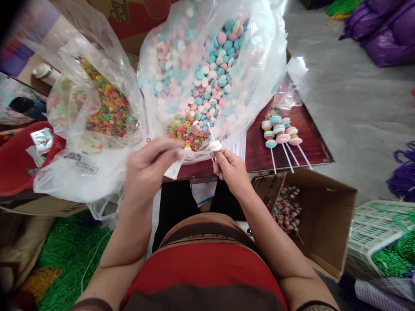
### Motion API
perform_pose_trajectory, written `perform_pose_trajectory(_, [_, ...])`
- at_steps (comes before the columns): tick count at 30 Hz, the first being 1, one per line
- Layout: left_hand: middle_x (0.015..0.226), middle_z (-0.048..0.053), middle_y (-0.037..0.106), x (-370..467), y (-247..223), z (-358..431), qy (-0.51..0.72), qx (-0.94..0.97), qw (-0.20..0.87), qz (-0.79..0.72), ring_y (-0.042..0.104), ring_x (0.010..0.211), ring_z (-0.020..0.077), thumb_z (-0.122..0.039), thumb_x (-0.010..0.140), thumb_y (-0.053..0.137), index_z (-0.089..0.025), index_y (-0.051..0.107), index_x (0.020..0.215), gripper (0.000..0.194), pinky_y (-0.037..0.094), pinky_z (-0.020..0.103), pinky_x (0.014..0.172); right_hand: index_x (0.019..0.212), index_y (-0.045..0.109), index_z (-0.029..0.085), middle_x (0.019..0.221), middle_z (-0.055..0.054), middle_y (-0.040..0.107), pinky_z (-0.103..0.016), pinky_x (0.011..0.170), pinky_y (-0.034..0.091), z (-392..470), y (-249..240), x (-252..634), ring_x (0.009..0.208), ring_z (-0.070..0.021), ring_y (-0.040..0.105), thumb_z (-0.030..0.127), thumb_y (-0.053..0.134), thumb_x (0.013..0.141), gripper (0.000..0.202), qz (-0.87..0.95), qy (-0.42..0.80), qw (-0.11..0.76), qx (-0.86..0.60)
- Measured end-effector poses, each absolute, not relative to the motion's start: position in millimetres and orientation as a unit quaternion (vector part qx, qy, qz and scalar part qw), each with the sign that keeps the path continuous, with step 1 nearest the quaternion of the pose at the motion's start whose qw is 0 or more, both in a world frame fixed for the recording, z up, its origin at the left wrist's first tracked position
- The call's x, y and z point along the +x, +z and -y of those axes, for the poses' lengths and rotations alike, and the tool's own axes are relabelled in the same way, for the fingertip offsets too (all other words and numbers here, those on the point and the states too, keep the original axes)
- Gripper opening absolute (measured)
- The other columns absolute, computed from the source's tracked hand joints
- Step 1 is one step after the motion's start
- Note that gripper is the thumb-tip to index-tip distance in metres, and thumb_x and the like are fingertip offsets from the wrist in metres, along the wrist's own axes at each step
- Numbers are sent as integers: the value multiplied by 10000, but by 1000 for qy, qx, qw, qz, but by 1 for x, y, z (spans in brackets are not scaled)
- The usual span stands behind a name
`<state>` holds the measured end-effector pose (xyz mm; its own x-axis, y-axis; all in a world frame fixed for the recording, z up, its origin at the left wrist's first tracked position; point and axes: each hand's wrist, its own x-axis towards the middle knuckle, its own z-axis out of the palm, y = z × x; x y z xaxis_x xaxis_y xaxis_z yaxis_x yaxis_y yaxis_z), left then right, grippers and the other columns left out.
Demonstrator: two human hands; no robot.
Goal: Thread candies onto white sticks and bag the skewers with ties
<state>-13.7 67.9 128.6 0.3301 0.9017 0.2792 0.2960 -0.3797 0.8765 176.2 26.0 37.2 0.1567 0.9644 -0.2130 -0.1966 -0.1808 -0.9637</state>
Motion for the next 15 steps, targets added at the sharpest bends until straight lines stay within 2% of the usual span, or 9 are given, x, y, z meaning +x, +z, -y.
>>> perform_pose_trajectory(3, [981, 75, 756, 4, 83, -120, 325, 790, 211, -474, 695, 965, 217, -288, 975, 586, -222, 803, 1039, 236, 535, 345, 900, 895, 687, 195, 580, 49, 541, -235, 463, 303, -38, 40, 176, 448, -78, 398, 604, 638, 906, 412, 398, 506, 524, -558])
perform_pose_trajectory(6, [1083, 111, 738, 14, 52, -155, 209, 805, 130, -540, 678, 1080, 275, -186, 962, 573, -213, 794, 1056, 242, 506, 373, 955, 882, 697, 193, 679, 14, 605, -260, 598, 403, -70, 43, 176, 602, -126, 510, 481, 645, 910, 294, 482, 380, 512, -601])
perform_pose_trajectory(9, [1145, 136, 711, 17, 42, -167, 147, 799, 117, -571, 665, 1136, 310, -183, 968, 569, -203, 791, 1050, 237, 490, 386, 958, 891, 714, 184, 800, -30, 675, -303, 740, 450, -112, 39, 174, 766, -183, 574, 286, 616, 877, 142, 572, 261, 449, -635])
perform_pose_trajectory(11, [1141, 139, 704, 15, 41, -167, 143, 802, 120, -567, 659, 1143, 317, -175, 965, 572, -197, 786, 1051, 231, 487, 387, 947, 883, 719, 172, 859, -67, 698, -326, 771, 450, -135, 32, 169, 805, -208, 585, 191, 585, 851, 139, 613, 224, 386, -653])
perform_pose_trajectory(15, [1101, 104, 700, 4, 37, -163, 209, 791, 151, -555, 652, 1081, 275, -111, 908, 622, -199, 767, 1015, 200, 481, 373, 955, 921, 734, 162, 921, -117, 710, -345, 759, 445, -151, 13, 158, 837, -245, 602, 156, 564, 865, 179, 645, 198, 300, -675])
